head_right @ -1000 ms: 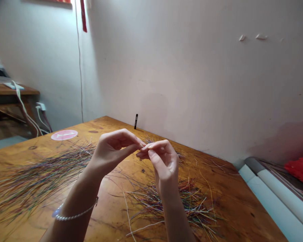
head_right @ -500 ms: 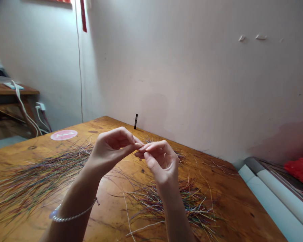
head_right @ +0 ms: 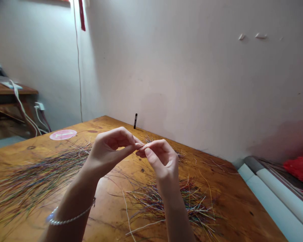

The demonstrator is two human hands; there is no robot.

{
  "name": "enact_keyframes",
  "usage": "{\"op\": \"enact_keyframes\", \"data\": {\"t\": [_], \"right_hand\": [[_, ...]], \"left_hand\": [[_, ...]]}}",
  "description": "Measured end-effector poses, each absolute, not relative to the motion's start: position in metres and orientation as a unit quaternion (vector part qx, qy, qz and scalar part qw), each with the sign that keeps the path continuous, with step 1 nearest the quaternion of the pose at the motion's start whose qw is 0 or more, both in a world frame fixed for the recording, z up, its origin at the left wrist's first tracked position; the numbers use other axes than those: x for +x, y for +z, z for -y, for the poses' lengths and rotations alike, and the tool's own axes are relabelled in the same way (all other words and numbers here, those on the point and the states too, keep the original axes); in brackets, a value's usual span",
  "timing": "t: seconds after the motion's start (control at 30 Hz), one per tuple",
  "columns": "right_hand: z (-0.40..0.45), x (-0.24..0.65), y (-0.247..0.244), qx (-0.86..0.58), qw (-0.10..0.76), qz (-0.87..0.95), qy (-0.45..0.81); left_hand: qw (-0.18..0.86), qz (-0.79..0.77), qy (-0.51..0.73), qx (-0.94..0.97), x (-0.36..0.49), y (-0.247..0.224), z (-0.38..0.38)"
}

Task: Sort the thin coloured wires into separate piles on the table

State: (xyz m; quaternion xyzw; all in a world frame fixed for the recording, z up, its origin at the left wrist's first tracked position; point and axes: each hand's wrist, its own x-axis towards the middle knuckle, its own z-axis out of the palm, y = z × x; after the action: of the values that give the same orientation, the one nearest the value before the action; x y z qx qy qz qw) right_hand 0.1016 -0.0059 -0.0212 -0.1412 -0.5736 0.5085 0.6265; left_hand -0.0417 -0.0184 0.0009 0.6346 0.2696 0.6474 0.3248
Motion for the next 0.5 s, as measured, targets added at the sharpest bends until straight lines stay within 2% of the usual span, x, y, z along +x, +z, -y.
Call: {"op": "enact_keyframes", "data": {"t": [0.3,0.5], "right_hand": [[0.0029,0.1016,-0.0234,-0.156,0.625,0.572,0.508],[0.0004,0.101,-0.027,-0.216,0.647,0.573,0.454]], "left_hand": [[0.292,-0.282,0.64,0.653,-0.0404,-0.0018,0.0181],[0.135,-0.372,0.606,0.69,-0.0411,-0.0015,0.0166]]}}
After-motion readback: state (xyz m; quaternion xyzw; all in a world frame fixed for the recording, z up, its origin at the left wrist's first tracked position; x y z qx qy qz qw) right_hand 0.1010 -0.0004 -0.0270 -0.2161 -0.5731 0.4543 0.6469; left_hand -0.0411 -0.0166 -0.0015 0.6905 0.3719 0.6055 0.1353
